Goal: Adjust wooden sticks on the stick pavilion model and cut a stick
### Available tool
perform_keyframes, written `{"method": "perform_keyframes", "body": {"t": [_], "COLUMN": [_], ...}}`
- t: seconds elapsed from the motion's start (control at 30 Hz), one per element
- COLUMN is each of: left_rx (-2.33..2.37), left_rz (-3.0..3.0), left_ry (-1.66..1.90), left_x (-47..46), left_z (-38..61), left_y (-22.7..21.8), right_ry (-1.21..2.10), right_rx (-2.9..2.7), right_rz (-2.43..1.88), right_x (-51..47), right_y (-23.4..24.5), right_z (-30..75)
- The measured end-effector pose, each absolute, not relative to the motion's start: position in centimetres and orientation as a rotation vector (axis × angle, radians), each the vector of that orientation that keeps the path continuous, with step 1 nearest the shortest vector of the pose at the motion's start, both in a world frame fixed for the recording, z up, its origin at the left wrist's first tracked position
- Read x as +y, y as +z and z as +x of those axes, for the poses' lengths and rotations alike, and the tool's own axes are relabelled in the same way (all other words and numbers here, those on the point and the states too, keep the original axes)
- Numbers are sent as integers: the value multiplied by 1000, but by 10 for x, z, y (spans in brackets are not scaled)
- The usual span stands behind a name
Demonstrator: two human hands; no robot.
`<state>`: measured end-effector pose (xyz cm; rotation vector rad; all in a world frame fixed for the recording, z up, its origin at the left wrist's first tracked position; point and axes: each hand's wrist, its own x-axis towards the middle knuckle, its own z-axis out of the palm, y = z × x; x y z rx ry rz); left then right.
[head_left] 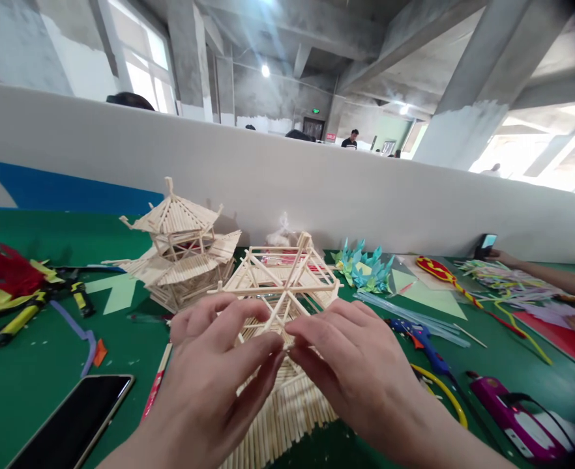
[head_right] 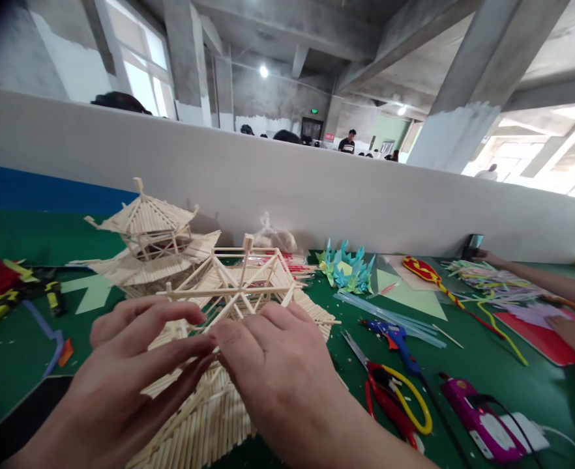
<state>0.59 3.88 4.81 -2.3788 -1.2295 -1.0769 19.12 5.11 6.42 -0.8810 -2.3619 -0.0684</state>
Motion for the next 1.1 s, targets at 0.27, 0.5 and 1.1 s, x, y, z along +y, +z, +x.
{"method": "perform_keyframes", "body": {"t": [0.27, 0.5, 1.1], "left_rx": [-1242, -1213, -1186], "left_rz": [-2408, -2390, -2403], "left_ry": [-1191, -1194, -1197], "left_x": [40, 42, 45], "left_z": [7, 6, 5], "left_y": [49, 48, 45], "right_ry": [11, 140, 178], "right_rx": [-2301, -2152, -2148], "right_rz": [-853, -986, -962], "right_x": [50, 54, 59], "right_y": [68, 52, 49], "right_z": [204, 233, 229]}}
